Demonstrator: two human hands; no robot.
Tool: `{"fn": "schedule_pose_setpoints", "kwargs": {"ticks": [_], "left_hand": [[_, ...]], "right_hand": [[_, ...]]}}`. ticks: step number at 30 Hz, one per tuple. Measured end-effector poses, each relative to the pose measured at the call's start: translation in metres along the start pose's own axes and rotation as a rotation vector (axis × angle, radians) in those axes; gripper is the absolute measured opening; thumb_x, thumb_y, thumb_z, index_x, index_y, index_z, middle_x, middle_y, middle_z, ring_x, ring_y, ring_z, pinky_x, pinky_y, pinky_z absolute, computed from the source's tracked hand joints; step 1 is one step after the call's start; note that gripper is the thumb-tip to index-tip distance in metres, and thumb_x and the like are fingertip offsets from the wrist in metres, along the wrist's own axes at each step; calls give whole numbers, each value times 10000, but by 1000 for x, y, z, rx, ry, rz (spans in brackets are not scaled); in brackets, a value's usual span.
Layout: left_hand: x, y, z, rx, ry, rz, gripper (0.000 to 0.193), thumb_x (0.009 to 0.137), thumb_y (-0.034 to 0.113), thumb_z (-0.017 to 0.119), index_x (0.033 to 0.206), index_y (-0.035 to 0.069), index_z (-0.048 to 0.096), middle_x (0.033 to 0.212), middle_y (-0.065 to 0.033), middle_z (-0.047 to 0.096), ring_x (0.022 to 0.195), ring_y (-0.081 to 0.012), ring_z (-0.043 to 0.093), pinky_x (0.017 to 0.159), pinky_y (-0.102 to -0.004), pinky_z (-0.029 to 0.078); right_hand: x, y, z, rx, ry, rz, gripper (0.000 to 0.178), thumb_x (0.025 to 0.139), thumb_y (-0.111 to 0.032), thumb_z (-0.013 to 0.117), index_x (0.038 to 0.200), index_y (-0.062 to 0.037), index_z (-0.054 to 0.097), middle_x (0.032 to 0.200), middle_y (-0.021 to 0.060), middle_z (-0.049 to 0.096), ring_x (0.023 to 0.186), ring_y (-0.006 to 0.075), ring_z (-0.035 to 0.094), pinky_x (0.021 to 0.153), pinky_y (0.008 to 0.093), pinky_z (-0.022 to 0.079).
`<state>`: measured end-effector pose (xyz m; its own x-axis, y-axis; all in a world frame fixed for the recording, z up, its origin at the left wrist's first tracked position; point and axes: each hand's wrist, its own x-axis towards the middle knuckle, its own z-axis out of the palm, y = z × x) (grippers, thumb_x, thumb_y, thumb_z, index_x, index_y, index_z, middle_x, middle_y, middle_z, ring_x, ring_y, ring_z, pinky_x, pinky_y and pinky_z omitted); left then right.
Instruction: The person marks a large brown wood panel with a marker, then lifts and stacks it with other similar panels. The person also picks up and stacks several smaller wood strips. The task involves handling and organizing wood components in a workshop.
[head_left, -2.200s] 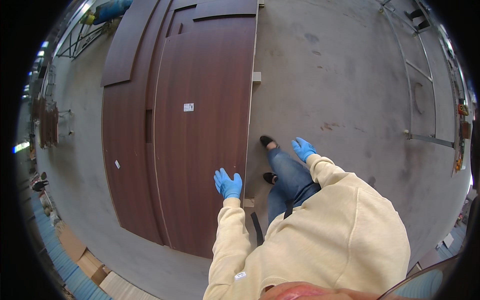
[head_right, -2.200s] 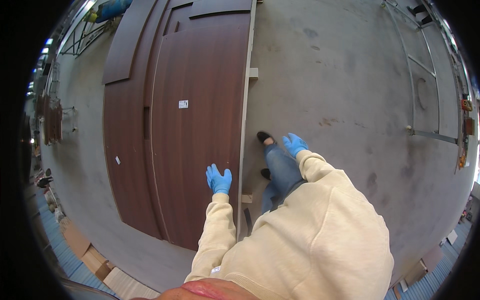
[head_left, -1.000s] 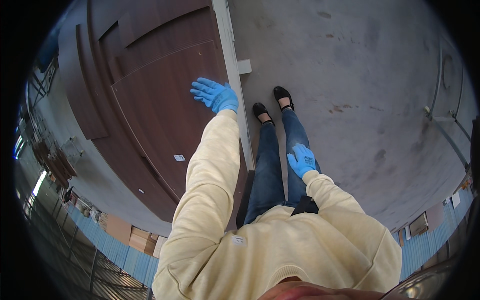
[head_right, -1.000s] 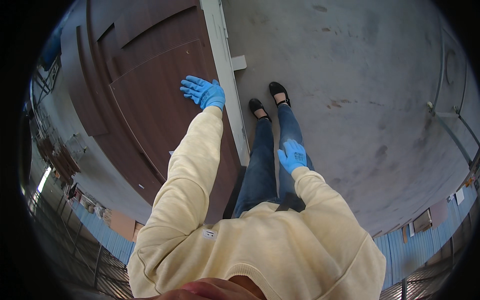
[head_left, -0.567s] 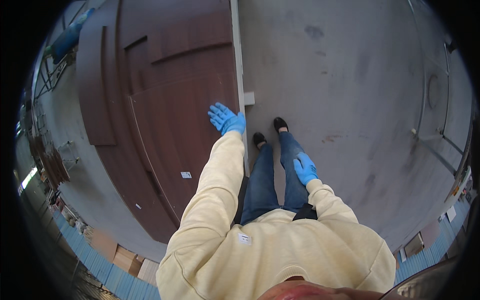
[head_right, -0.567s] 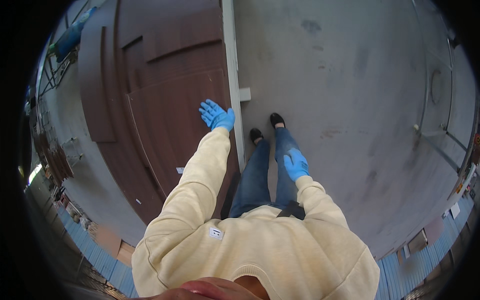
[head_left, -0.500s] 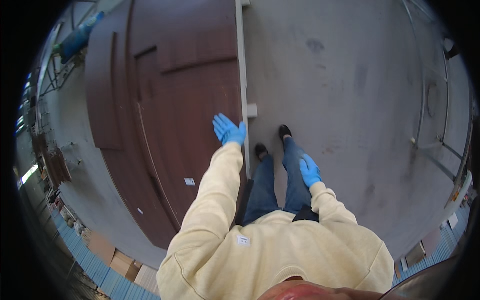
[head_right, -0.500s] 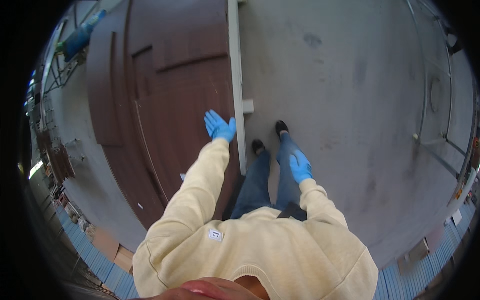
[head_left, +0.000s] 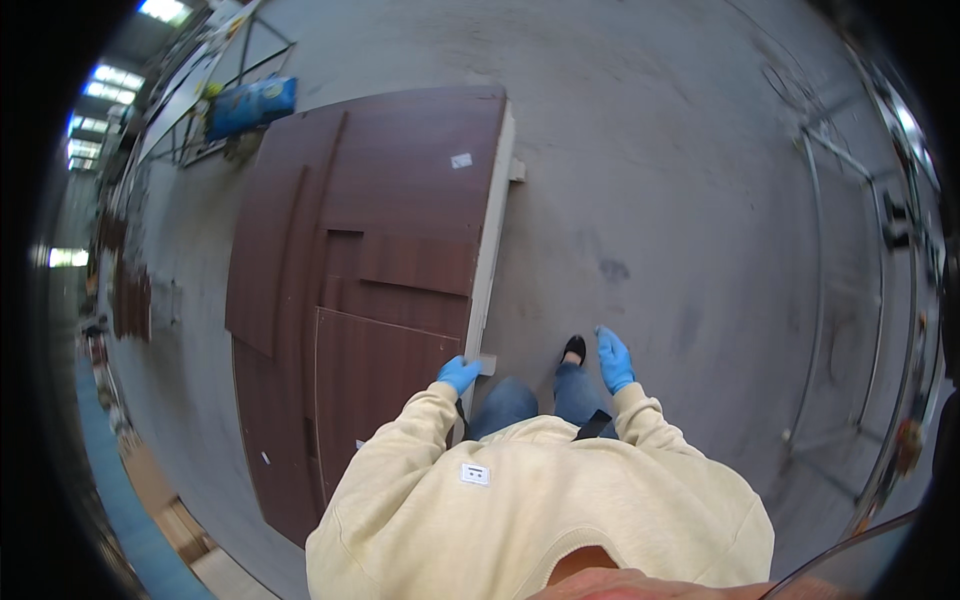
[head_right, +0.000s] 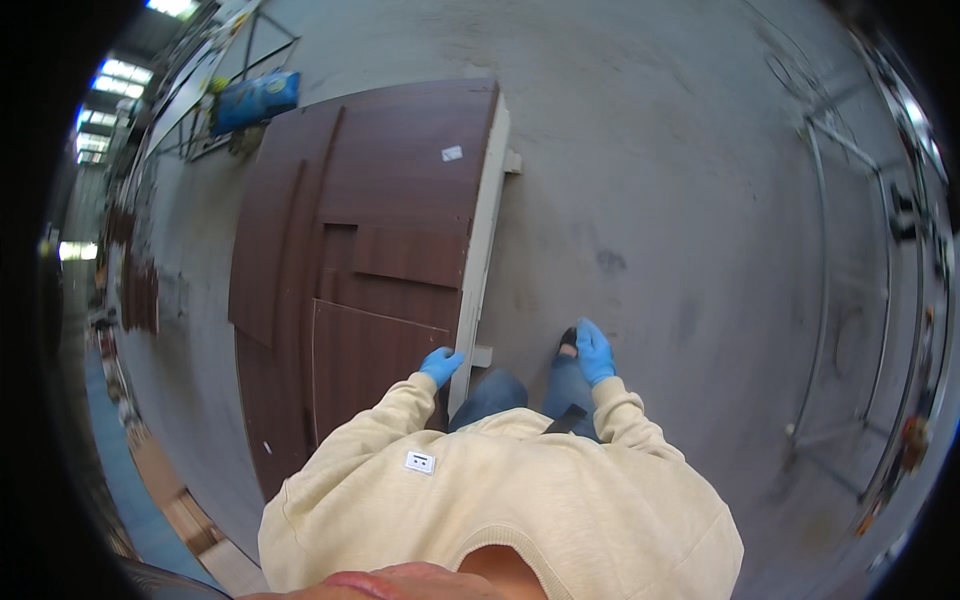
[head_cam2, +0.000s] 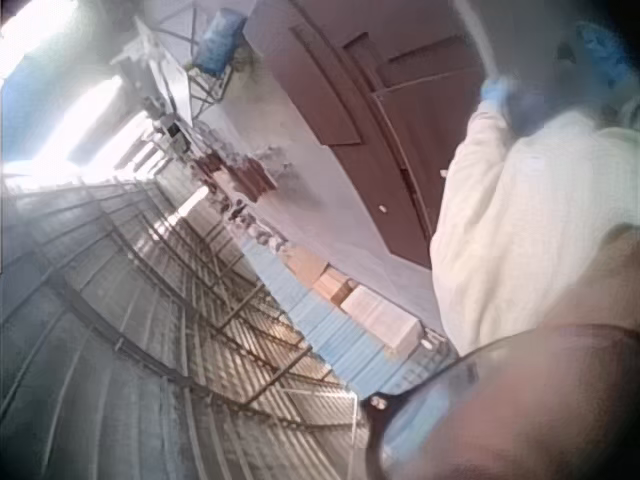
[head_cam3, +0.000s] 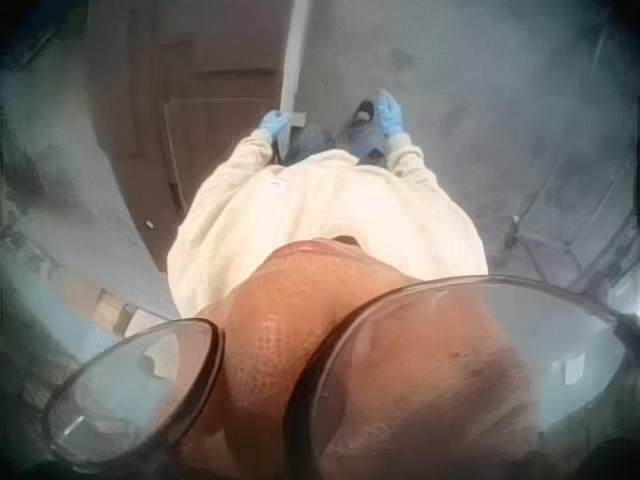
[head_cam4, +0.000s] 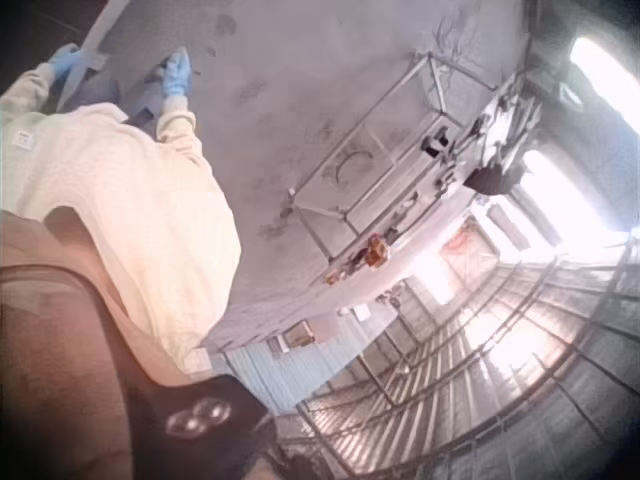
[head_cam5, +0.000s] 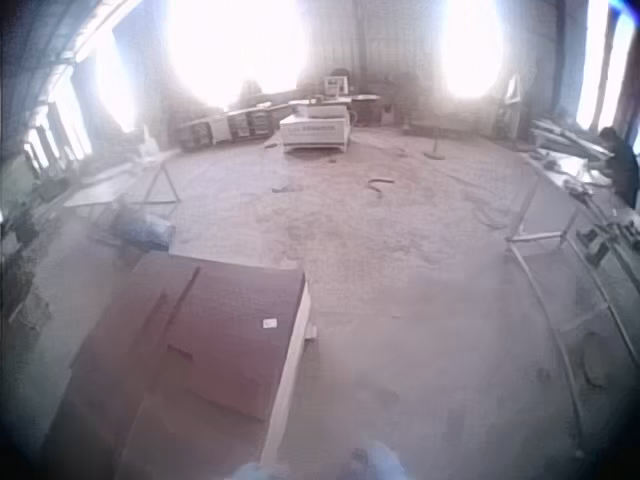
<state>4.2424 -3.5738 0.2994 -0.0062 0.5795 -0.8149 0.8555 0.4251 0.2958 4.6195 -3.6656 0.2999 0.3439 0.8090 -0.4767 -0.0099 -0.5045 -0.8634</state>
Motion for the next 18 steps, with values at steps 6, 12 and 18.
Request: {"fn": "schedule_pose_setpoints", "kwargs": {"ticks": [6, 12, 18], "left_hand": [[16, 255, -31, -633, -387, 483, 606, 998, 475, 628, 1374, 2, 593, 1345, -92, 628, 1250, -181, 560, 1092, -336, 412], [74, 451, -90, -903, -564, 756, 461, 1011, 311, 635, 1342, -8, 601, 1261, -96, 657, 1178, -192, 608, 1040, -384, 479], [125, 605, -181, -514, -416, 926, 308, 992, 246, 615, 1148, -7, 698, 1040, -142, 735, 992, -254, 696, 914, -408, 538]], "right_hand": [[181, -192, 12, 333, -210, -251, 512, 1089, -329, 469, 1441, 40, 515, 1441, 155, 585, 1348, 248, 538, 1179, 378, 363], [329, -336, 16, 598, -466, -296, 516, 1082, -361, 494, 1472, -24, 502, 1471, 123, 564, 1360, 277, 530, 1170, 426, 379], [454, -430, -35, 444, -287, -111, 777, 1020, -650, 431, 1595, -140, 316, 1627, 178, 342, 1485, 331, 353, 1187, 517, 315]]}}
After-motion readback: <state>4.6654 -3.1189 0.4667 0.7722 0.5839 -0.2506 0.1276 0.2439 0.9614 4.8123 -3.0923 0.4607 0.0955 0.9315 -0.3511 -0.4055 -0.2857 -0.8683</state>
